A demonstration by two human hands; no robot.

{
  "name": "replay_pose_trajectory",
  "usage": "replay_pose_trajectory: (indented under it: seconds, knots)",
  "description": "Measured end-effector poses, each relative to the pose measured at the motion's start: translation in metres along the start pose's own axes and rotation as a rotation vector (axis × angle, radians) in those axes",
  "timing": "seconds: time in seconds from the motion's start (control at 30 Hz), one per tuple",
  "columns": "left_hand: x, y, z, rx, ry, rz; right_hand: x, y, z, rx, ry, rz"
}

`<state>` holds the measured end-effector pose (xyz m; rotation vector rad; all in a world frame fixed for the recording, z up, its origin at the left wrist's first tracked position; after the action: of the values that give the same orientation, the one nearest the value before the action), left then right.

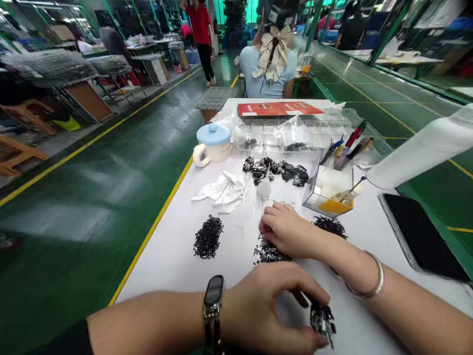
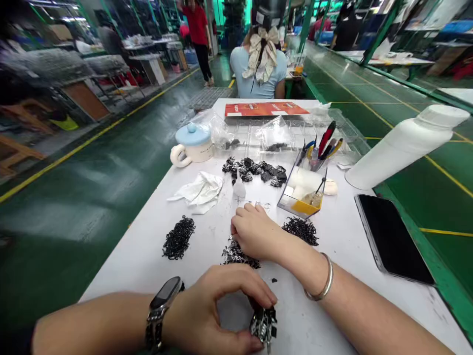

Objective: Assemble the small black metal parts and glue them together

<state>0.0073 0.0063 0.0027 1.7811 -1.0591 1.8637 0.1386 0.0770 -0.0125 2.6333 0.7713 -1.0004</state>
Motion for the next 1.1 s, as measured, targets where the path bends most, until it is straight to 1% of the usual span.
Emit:
replay_pose_trajectory:
  seconds: [0.07, 0.13, 0.2, 0.27, 0.33, 0.4, 0.47, 0.57, 0.67, 0.77, 0.97, 1.1]
  knots:
    - [0.001, 0.0, -0.004, 0.016, -0.025, -0.011, -0.001, 0.004, -0.009, 0.017, -0.032, 0.009]
    - [0.003, 0.0, -0.007, 0.052, -0.042, 0.009, -0.002, 0.011, -0.02, 0.058, -0.095, 0.015]
    - [0.004, -0.001, -0.011, 0.112, -0.048, 0.065, -0.002, 0.023, -0.03, 0.13, -0.194, 0.014]
    - [0.005, -0.002, -0.014, 0.194, -0.068, 0.132, -0.002, 0.038, -0.035, 0.212, -0.314, 0.015]
    - [0.006, -0.002, -0.017, 0.26, -0.1, 0.181, -0.003, 0.053, -0.034, 0.281, -0.428, 0.027]
    - [0.005, -0.003, -0.019, 0.284, -0.109, 0.199, -0.004, 0.064, -0.027, 0.335, -0.515, 0.043]
    - [0.004, -0.003, -0.02, 0.278, -0.086, 0.193, -0.006, 0.071, -0.017, 0.373, -0.571, 0.055]
    - [0.003, -0.002, -0.019, 0.242, -0.044, 0.163, -0.008, 0.074, -0.006, 0.414, -0.613, 0.065]
    - [0.002, 0.0, -0.018, 0.219, -0.015, 0.123, -0.008, 0.072, -0.001, 0.454, -0.608, 0.052]
    - [0.002, 0.0, -0.019, 0.213, 0.025, 0.072, -0.005, 0.072, 0.001, 0.505, -0.553, 0.01]
    - [0.002, 0.001, -0.02, 0.216, 0.14, 0.041, -0.002, 0.076, -0.001, 0.657, -0.327, -0.193]
    - [0.002, 0.002, -0.021, 0.211, 0.166, 0.032, -0.003, 0.079, -0.007, 0.732, -0.194, -0.272]
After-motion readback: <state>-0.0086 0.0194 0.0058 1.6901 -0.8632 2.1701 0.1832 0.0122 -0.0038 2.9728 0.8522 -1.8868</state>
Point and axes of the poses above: each hand's wrist, its own y-axis away from the middle knuckle, its own z-axis out of the palm, x = y × z, the point moved 1 cm from there along -y, towards the middle knuckle, and after that the axes turned 2 degrees about x, right-handed, at the moved point
